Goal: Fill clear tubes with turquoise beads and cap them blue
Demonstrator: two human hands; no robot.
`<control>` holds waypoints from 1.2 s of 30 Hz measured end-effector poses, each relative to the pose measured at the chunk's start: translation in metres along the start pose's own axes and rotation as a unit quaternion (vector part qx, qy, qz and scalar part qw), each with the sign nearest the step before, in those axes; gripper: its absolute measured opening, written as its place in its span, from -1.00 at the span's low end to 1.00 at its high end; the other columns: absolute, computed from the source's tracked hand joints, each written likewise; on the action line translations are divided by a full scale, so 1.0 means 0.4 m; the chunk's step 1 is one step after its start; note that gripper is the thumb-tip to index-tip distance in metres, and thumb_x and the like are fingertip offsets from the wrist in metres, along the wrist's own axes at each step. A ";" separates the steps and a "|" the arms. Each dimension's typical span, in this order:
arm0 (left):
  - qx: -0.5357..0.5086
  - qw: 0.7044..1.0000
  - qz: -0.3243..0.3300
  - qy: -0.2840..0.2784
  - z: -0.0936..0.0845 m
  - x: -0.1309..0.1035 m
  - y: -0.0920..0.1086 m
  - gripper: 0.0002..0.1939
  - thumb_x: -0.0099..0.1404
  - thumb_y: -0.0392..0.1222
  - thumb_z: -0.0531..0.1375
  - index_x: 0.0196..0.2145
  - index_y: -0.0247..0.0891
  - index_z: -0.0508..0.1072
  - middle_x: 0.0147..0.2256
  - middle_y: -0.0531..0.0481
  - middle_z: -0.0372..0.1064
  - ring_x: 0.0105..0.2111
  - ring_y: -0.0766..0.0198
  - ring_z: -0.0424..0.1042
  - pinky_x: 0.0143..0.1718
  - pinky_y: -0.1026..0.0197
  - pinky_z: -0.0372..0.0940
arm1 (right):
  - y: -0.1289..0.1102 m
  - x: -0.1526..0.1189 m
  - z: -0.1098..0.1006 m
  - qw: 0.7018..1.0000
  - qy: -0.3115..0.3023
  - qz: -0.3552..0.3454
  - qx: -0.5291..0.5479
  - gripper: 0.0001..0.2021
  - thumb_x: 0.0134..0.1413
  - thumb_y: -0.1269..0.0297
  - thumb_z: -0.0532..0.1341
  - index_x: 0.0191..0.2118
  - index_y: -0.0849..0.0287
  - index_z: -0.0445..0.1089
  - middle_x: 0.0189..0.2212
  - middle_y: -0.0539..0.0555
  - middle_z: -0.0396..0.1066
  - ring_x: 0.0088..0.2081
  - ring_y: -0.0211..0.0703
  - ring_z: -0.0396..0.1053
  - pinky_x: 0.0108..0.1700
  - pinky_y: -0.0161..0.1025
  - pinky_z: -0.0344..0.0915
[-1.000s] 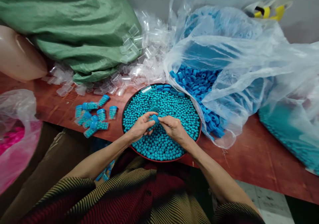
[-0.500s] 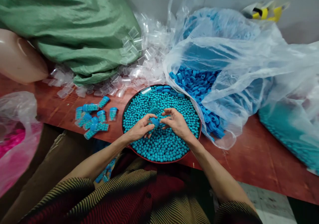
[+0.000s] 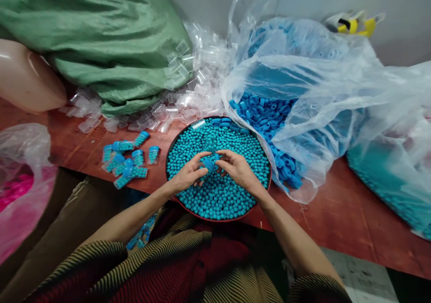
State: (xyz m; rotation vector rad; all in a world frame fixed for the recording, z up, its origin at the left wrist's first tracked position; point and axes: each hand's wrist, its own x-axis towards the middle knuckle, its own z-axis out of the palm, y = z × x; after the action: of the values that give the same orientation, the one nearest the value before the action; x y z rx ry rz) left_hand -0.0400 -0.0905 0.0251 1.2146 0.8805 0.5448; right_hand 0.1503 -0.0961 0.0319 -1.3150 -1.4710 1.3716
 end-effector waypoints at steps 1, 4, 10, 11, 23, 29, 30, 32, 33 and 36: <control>0.005 1.000 0.004 0.014 0.006 0.001 0.001 -0.40 0.21 -0.12 0.13 0.18 -0.14 0.04 -0.44 0.14 0.19 -0.67 0.52 0.19 -0.67 0.41 0.10 | -0.002 -0.003 0.007 0.997 0.005 -0.030 -0.065 -0.67 0.07 0.17 0.16 -0.05 0.16 0.36 -0.42 0.04 0.45 -0.38 -0.14 0.46 -0.36 -0.18 0.43; 0.016 0.999 0.016 0.041 0.019 0.001 0.005 -0.37 0.23 -0.16 0.08 0.23 -0.17 0.00 -0.52 0.16 0.14 -0.65 0.45 0.15 -0.63 0.36 0.11 | -0.008 -0.021 0.032 0.966 -0.005 -0.114 -0.231 -0.61 0.10 0.17 0.15 0.04 0.16 0.29 -0.16 0.18 0.44 -0.15 -0.04 0.43 -0.16 -0.09 0.40; 0.036 0.994 0.048 0.087 0.026 -0.002 0.018 -0.43 0.18 -0.24 0.10 0.16 -0.28 0.15 -0.37 0.04 0.27 -0.44 0.37 0.20 -0.37 0.31 0.20 | 0.004 -0.041 0.088 0.907 0.014 -0.140 -0.397 -0.17 -0.04 0.00 0.25 0.26 0.28 -0.09 0.00 0.38 0.27 -0.10 0.17 0.39 -0.30 -0.03 0.42; 0.031 0.995 0.045 0.089 0.028 -0.003 0.018 -0.43 0.17 -0.25 0.11 0.15 -0.28 0.16 -0.35 0.04 0.28 -0.44 0.38 0.20 -0.36 0.31 0.20 | 0.008 -0.040 0.094 0.903 0.024 -0.140 -0.405 -0.19 -0.04 0.01 0.24 0.25 0.28 -0.07 -0.05 0.36 0.30 -0.14 0.15 0.41 -0.32 -0.04 0.42; -0.028 0.987 0.027 0.155 0.066 0.002 0.005 -0.71 0.11 -0.28 0.14 -0.16 -0.28 0.34 -0.42 0.10 0.29 -0.44 0.39 0.25 -0.36 0.34 0.17 | 0.071 -0.032 0.130 0.887 0.117 -0.211 -0.394 -0.35 -0.12 0.08 0.24 0.05 0.35 0.08 -0.29 0.22 0.32 -0.36 0.04 0.40 -0.43 -0.08 0.38; 0.069 0.989 0.028 0.126 0.037 -0.005 0.000 -0.73 0.16 -0.26 0.09 -0.15 -0.29 0.30 -0.50 0.14 0.21 -0.52 0.41 0.18 -0.44 0.34 0.14 | 0.055 -0.038 0.142 0.900 0.053 -0.169 -0.399 -0.33 -0.05 0.05 0.22 0.11 0.35 0.06 -0.17 0.30 0.34 -0.28 0.04 0.42 -0.38 -0.10 0.39; 0.109 0.986 0.036 0.121 0.021 -0.010 0.001 -0.73 0.17 -0.25 0.08 -0.13 -0.29 0.30 -0.47 0.12 0.23 -0.51 0.40 0.19 -0.42 0.33 0.16 | 0.045 -0.037 0.141 0.895 0.028 -0.164 -0.415 -0.33 -0.01 0.05 0.20 0.15 0.33 0.04 -0.12 0.31 0.33 -0.25 0.05 0.42 -0.38 -0.11 0.39; 0.184 0.973 0.048 0.129 -0.027 -0.027 0.004 -0.68 0.20 -0.21 0.07 -0.07 -0.28 0.29 -0.42 0.08 0.28 -0.47 0.37 0.24 -0.38 0.29 0.20 | 0.027 -0.027 0.125 0.881 -0.014 -0.156 -0.446 -0.38 0.08 0.06 0.15 0.19 0.26 0.03 -0.02 0.31 0.30 -0.19 0.05 0.41 -0.36 -0.12 0.39; 0.217 0.964 0.051 0.146 -0.058 -0.039 0.004 -0.65 0.22 -0.19 0.06 -0.02 -0.26 0.29 -0.38 0.06 0.32 -0.44 0.34 0.28 -0.34 0.27 0.23 | 0.020 -0.016 0.109 0.875 -0.018 -0.150 -0.459 -0.43 0.12 0.08 0.12 0.19 0.23 0.05 0.02 0.29 0.29 -0.15 0.05 0.41 -0.34 -0.14 0.39; 0.315 0.920 0.046 0.228 -0.164 -0.082 0.004 -0.59 0.24 -0.14 0.05 0.05 -0.24 0.28 -0.25 -0.02 0.40 -0.28 0.24 0.39 -0.21 0.19 0.29 | 0.021 0.043 0.024 0.860 0.059 -0.101 -0.497 -0.60 0.23 0.23 -0.01 0.15 0.22 0.16 0.03 0.25 0.31 -0.09 0.01 0.38 -0.23 -0.17 0.36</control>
State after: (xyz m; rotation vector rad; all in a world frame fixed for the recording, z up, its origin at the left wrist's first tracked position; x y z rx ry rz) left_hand -0.1123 -0.0781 0.0298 1.7544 1.4745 0.6590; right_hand 0.1391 -0.0826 0.0198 -1.7066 -2.2642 0.3105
